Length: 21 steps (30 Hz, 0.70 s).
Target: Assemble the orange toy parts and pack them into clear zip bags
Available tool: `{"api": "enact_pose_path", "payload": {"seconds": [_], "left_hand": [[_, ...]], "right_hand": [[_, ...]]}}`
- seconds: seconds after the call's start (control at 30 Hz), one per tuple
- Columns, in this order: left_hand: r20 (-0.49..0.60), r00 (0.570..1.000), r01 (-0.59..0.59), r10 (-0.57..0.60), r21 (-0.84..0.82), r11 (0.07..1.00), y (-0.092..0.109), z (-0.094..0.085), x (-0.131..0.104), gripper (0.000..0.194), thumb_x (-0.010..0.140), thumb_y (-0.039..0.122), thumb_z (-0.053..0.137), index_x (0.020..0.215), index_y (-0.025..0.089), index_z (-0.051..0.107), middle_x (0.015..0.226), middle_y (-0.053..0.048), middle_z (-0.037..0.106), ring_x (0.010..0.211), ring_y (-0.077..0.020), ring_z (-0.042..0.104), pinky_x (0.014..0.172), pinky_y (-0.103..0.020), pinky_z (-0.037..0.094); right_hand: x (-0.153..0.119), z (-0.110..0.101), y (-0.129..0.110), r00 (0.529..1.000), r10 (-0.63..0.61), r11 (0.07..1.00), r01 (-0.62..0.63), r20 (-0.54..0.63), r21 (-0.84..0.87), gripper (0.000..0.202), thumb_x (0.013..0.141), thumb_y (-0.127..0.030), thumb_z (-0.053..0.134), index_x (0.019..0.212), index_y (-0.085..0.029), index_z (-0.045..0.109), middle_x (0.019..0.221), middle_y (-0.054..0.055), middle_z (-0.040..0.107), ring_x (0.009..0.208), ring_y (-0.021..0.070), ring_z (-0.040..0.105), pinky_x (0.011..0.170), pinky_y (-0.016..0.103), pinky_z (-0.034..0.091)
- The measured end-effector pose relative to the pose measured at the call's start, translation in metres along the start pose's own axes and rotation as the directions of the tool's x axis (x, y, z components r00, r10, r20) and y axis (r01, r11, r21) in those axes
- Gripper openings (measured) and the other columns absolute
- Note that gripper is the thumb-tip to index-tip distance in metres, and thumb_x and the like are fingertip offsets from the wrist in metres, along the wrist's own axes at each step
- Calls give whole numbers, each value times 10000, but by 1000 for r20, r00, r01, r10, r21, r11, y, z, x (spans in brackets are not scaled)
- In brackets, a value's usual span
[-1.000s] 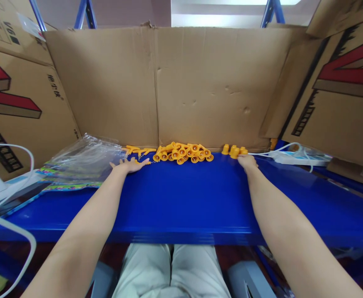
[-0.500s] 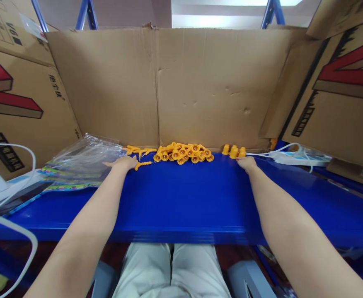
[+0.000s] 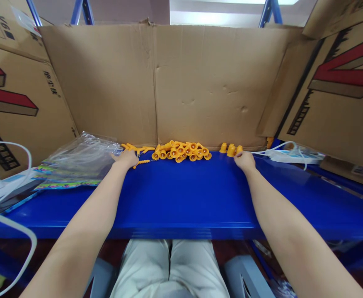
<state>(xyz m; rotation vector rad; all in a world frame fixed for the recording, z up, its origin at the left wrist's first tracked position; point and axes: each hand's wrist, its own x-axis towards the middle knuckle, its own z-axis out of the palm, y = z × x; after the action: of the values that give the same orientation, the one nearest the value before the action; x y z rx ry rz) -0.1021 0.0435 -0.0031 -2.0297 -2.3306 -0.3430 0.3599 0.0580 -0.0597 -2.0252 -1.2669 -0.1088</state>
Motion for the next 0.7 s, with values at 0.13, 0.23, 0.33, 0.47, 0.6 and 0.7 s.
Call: {"api": "enact_pose_path", "payload": {"seconds": [0.13,0.23,0.33,0.47,0.6,0.7], "left_hand": [[130,991,-53,38,117,992,21,-8,-12,569,721,273,565,1286,204,572,1371,-147,526,1250,-366,475,1019,-499,376],[204,974,-133,94,186,974,26,-5,-14,533,726,259,546,1254,216,606,1339,-127,561,1218,-328,516,983,-396,422],[194,979,-108,66,215,971,22,1,-10,542,711,239,558,1246,174,610,1332,-177,552,1171,-335,551,931,-385,453],[151,987,-81,48,216,973,15,8,-3,489,693,194,575,1167,95,638,1260,-230,586,1126,-352,572,880,-376,465],[146,984,-127,104,157,979,14,9,-1,409,690,210,583,1083,118,648,1082,-198,670,1028,-344,612,819,-367,471],[127,982,-154,141,96,983,18,7,-3,382,685,243,602,1049,130,631,970,-168,682,937,-325,634,762,-354,467]], "right_hand": [[-4,-7,-12,998,66,998,-66,-17,-6,223,739,-198,588,958,-166,565,1028,139,605,971,267,603,786,373,469],[-8,-12,-19,995,82,996,-80,-56,47,291,748,-189,574,1027,-166,494,1045,141,585,998,268,588,791,370,456],[-10,-16,-23,990,79,990,-64,-118,129,299,744,-135,535,1029,-182,454,1023,125,581,963,251,590,794,361,450],[-11,-19,-32,980,28,979,13,-195,205,300,743,-139,515,1025,-187,425,985,110,569,922,241,584,810,370,442],[-11,-20,-48,953,-74,947,160,-294,280,257,740,-183,506,984,-193,426,978,104,550,920,247,560,850,408,426],[-12,-20,-60,910,-156,899,292,-383,326,235,727,-181,494,953,-201,433,995,103,533,948,247,541,873,422,421]]}}
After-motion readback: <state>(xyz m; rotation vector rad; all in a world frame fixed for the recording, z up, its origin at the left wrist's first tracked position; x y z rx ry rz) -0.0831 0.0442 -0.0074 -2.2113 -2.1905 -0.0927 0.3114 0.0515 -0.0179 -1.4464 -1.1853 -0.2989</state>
